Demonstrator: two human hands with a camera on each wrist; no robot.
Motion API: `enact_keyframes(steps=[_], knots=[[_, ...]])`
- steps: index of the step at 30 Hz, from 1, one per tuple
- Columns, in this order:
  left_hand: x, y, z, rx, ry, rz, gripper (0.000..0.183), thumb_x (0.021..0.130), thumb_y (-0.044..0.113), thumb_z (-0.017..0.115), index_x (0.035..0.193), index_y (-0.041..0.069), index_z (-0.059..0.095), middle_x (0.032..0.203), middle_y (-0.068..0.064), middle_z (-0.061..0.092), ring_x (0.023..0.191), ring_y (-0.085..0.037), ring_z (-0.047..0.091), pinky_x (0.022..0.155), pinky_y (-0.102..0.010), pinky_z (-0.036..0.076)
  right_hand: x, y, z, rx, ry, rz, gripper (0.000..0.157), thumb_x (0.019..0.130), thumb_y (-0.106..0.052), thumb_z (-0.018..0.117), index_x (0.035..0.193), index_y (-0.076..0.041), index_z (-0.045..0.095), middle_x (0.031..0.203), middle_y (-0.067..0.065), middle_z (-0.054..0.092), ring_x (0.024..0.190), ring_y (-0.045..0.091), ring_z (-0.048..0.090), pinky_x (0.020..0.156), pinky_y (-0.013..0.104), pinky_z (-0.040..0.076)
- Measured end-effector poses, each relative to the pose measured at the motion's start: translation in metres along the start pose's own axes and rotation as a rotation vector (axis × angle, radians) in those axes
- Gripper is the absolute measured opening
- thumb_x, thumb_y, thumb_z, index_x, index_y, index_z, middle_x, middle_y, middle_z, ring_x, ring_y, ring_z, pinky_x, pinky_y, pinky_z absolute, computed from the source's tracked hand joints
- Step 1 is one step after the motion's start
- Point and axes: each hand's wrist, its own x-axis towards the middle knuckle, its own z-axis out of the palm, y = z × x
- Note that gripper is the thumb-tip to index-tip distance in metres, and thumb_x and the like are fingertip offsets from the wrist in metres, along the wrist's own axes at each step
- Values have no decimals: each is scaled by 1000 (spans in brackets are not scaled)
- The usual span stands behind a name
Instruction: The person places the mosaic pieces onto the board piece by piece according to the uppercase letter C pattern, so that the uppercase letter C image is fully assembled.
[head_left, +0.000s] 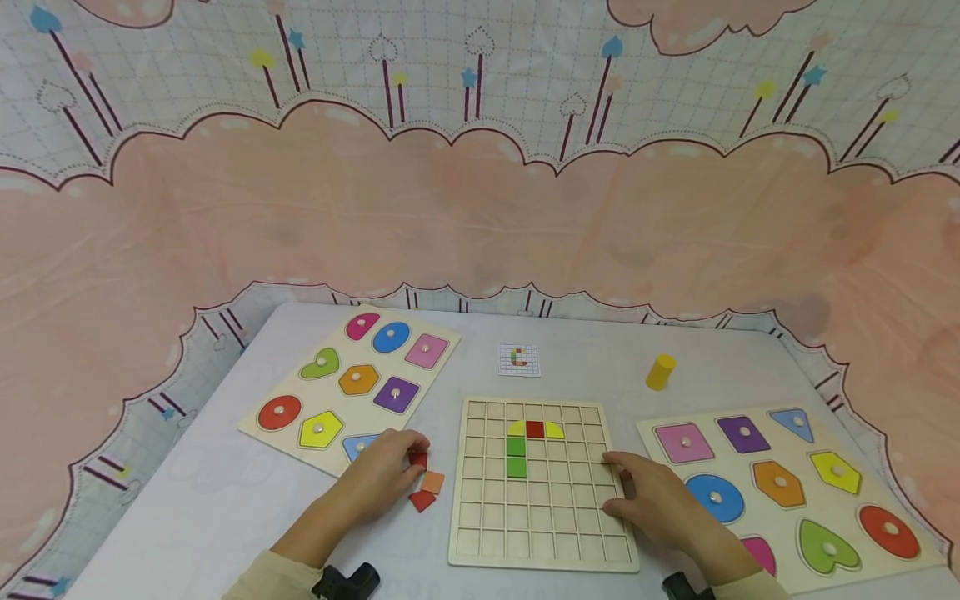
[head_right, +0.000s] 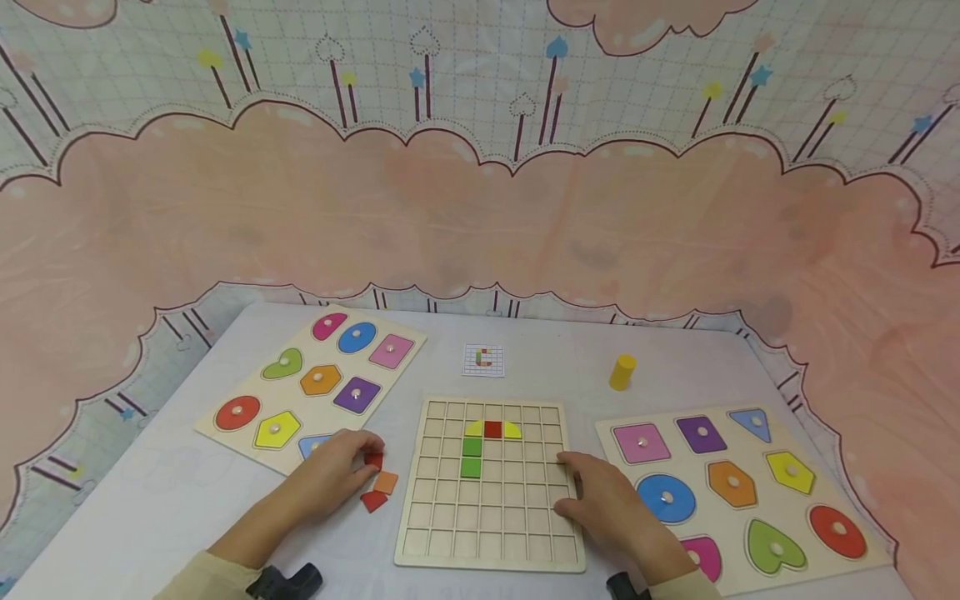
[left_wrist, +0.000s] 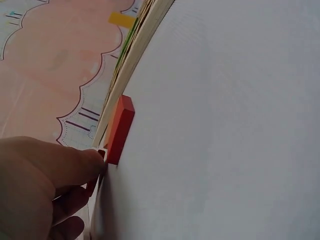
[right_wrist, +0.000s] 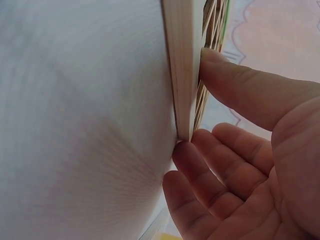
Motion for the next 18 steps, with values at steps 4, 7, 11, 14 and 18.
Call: enact_keyframes(steps=[4, 7, 11, 14, 18], knots=[[2, 4, -4, 42, 28, 20, 24, 86, 7, 78, 108, 8, 69, 94, 5, 62, 92, -15, 55, 85, -35, 56, 0, 0, 0, 1, -1, -2, 63, 80, -21, 84, 135, -6, 59, 110, 5, 66, 105, 26, 60, 94, 55, 48], [3, 10, -7, 52, 34, 39, 25, 85, 7, 79, 108, 8, 69, 93, 5, 62, 93, -16, 56, 86, -36, 56, 0, 1, 0, 2, -1, -3, 63, 79, -22, 85, 135, -6, 59, 110, 5, 66, 104, 25, 60, 94, 54, 48], [5, 18, -9, 18, 15, 54, 26, 85, 6, 79, 109, 6, 69, 95, 3, 64, 97, -19, 58, 90, -40, 55, 1, 1, 0, 4, -4, -2, 63, 80, -22, 85, 135, -7, 59, 111, 5, 66, 105, 26, 60, 94, 55, 48], [6, 23, -10, -2, 0, 60, 26, 86, 7, 78, 110, 5, 69, 97, 2, 64, 99, -21, 59, 90, -40, 55, 1, 1, 0, 5, -7, 1, 63, 80, -22, 84, 135, -7, 59, 112, 5, 67, 106, 26, 61, 94, 55, 48], [7, 28, -9, -7, -21, 78, 27, 86, 9, 79, 111, 6, 69, 98, 2, 64, 98, -19, 59, 88, -38, 56, 2, 1, 0, 5, -7, 5, 63, 80, -22, 84, 135, -7, 59, 112, 6, 67, 106, 26, 60, 94, 55, 48]])
